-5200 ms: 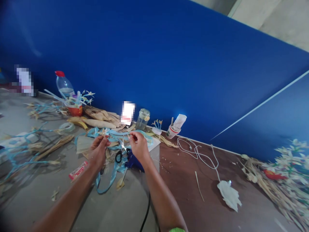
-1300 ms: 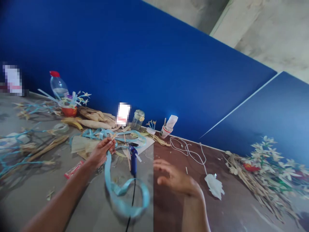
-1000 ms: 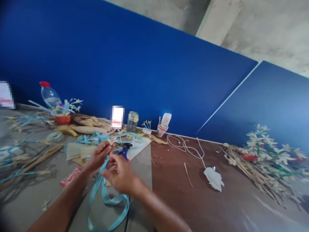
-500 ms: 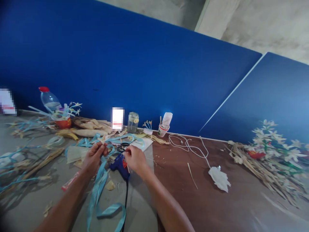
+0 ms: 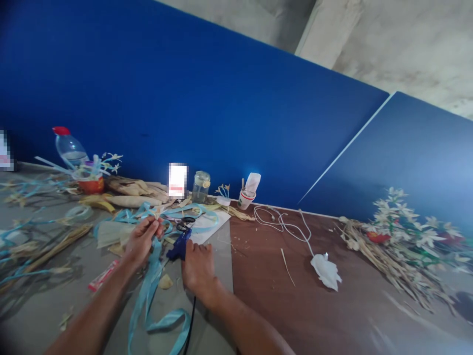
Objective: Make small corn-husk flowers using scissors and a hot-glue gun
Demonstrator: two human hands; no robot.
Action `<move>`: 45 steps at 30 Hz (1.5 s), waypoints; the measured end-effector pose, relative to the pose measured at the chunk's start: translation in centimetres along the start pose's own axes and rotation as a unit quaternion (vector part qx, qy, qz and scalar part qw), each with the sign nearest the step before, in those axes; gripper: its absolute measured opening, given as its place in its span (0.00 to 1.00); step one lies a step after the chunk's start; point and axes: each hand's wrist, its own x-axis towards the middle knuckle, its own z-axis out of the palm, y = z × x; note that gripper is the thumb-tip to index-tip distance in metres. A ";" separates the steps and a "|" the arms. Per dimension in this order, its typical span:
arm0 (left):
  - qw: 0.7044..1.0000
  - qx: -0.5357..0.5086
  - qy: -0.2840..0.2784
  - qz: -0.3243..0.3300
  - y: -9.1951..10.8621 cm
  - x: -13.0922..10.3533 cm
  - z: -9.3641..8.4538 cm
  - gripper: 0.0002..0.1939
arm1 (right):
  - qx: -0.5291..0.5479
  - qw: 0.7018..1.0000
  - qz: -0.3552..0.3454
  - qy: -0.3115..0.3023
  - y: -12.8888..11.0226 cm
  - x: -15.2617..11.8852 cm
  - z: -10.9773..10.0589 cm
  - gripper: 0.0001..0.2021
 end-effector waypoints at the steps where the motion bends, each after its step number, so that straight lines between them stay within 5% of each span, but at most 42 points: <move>1: 1.000 -0.003 0.002 -0.001 -0.1 0.0 0.0 0.13 | 0.012 1.000 -0.005 0.017 0.3 -0.2 0.0 0.20; 8: 0.997 0.072 -0.007 -0.023 -0.4 -0.1 0.3 0.12 | 0.129 0.970 -0.072 0.195 3.0 -1.4 0.5 0.18; 12: 0.994 0.105 0.036 -0.008 -0.8 -0.3 0.8 0.09 | 0.225 0.945 -0.087 0.222 4.1 -1.6 0.5 0.18; 19: 0.989 0.144 0.006 -0.014 -2.6 -0.1 0.4 0.07 | 0.353 0.883 -0.033 0.307 5.5 -1.2 1.2 0.19; 26: 0.955 0.255 0.147 0.044 -1.5 0.8 -2.3 0.06 | 0.318 0.862 0.062 0.390 8.7 0.6 0.7 0.19; 31: 0.877 0.402 0.236 0.114 -0.3 1.3 -4.1 0.08 | 0.173 0.912 0.104 0.357 11.2 1.4 1.3 0.20; 34: 0.867 0.385 0.267 0.170 0.2 1.5 -4.4 0.07 | 0.109 0.936 0.120 0.313 11.5 1.5 2.0 0.20; 37: 0.887 0.316 0.275 0.196 0.7 1.3 -3.7 0.06 | 0.078 0.952 0.127 0.267 11.0 1.6 2.3 0.21; 41: 0.973 0.183 0.123 0.072 1.0 0.2 -1.2 0.09 | 0.056 0.964 0.143 0.215 10.2 1.7 2.6 0.22; 45: 0.997 0.072 0.013 0.031 0.6 -0.6 0.9 0.09 | 0.047 0.974 0.158 0.155 9.9 1.7 2.5 0.22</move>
